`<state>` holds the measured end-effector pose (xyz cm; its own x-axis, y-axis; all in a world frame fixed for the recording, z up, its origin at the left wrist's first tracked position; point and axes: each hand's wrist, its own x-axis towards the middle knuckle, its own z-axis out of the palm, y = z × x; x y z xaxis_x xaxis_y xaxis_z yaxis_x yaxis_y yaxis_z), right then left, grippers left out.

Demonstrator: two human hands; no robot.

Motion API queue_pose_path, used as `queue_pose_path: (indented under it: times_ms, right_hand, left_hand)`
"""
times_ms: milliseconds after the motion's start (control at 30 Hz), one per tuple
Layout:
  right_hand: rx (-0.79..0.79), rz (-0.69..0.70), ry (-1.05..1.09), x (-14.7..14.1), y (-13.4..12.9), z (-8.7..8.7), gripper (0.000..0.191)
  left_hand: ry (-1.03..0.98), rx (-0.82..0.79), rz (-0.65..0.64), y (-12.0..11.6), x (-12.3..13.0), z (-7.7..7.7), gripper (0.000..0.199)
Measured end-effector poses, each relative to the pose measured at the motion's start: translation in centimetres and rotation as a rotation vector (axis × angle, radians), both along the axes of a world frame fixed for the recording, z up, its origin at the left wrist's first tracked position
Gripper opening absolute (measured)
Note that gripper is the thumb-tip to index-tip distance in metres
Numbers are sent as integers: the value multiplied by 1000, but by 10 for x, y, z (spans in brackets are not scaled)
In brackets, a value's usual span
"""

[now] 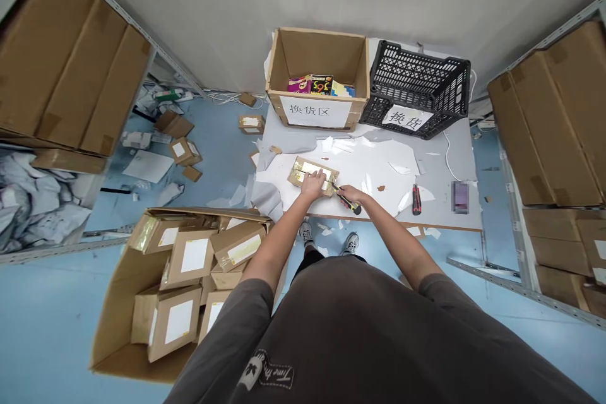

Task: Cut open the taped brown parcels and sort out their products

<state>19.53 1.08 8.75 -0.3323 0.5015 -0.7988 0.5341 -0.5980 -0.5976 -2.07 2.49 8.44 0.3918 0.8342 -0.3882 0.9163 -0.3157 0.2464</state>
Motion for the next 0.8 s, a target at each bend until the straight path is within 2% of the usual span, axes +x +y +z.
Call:
queue_pose_path:
  times_ms: [133,267,433,500,667,800]
  right_hand:
    - [3,-83,20,-3,-9,-2,36]
    - [52,-87,-19,-4,-14,-3,34]
    - [14,-97,12,-4,-26,0,34]
    - [25,-78,-3,-2,-31,1,32]
    - [124,28,-38,15,-46,-2,27]
    - [228,-16,-138,31,-48,-2,28]
  left_hand:
    - [9,-5,-10,0,2,2,75]
    - [16,6,2,-1,3,3,71]
    - [32,-5,6,-3,3,3,74]
    - [24,-17,7,-3,2,4,72]
    - [-53,40,96,2,-1,5,50]
    - [-45,136,38,11,5,-3,64]
